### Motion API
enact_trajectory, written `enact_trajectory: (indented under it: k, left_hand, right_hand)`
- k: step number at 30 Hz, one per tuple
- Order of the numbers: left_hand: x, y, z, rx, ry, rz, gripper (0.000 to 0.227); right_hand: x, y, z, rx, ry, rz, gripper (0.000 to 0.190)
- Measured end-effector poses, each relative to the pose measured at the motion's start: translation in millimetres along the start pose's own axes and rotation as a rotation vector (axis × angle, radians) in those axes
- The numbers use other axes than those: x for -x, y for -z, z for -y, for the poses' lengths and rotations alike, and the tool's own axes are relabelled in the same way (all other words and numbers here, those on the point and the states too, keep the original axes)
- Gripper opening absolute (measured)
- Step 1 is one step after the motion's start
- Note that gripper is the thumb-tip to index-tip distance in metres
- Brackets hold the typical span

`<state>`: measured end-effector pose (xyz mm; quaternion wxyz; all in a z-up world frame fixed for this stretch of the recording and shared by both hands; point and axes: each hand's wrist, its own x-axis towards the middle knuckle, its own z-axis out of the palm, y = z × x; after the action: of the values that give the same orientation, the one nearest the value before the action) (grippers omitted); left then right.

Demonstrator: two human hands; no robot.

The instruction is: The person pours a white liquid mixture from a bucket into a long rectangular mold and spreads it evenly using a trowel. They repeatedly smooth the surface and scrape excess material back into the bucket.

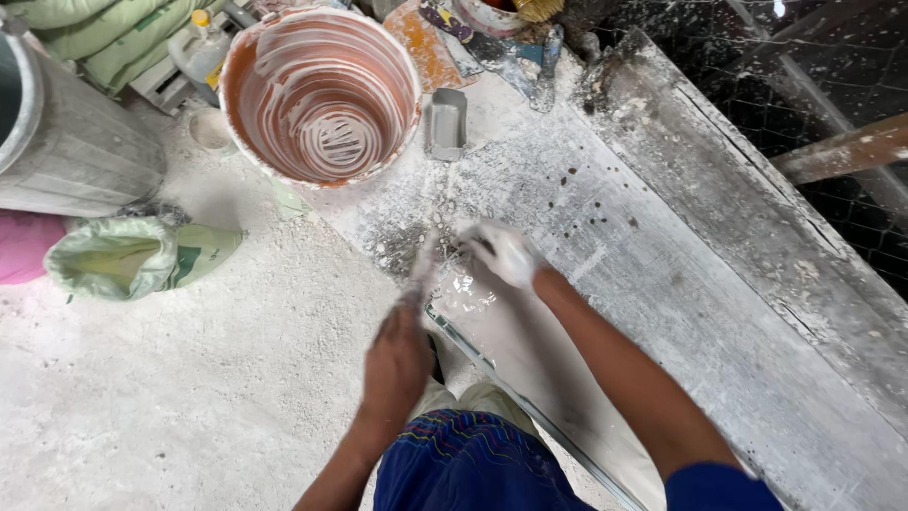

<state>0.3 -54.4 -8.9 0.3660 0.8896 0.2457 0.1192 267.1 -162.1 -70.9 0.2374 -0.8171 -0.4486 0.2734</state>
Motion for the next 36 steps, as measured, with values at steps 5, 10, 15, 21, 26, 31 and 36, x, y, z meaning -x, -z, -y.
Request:
enact_trajectory:
  k: [5,10,15,21,26,31,36]
  left_hand:
    - [-17.8,-82.9,-52.7,-0.224,-0.252,0.169,0.053]
    - [-60.7,-141.8,-72.6,-0.355,-0.161,0.241,0.039]
    - [-69.5,-149.2,-59.2,-0.405,-0.158,0.184,0.051]
    - [-64.3,-146.4,-72.4,-0.44,-0.108,0.366,0.074]
    - [-69.1,-139.9,-71.4,-0.386,-0.1,0.394,0.08]
    - [-70.5,-144.1,-68.6,-0.27,-0.044,0.482,0.076]
    - [-56.1,-155.5,-70.6,-0.184,-0.05,0.458,0.059]
  right_hand:
    - [89.6,-44.6,-29.7,0.103,-0.187,-0.416,0.027]
    - [109.6,-107.9,-54.6,-0.517,-0.358,-0.33,0.028]
    - [81.5,-131.1,-55.6,-0.829,-0.323,-0.374,0.031]
    - [77.5,-145.4,-31.5,-0.931,-0.309,-0.434,0.036]
    - [75.8,-139.6,-20.6,-0.942,-0.316,-0.467,0.04]
    - [71.9,-127.2,-9.0,-0.913,-0.345,-0.485,0.045]
    - [69.5,-142.2,-17.2,-0.731,-0.541,-0.48,0.051]
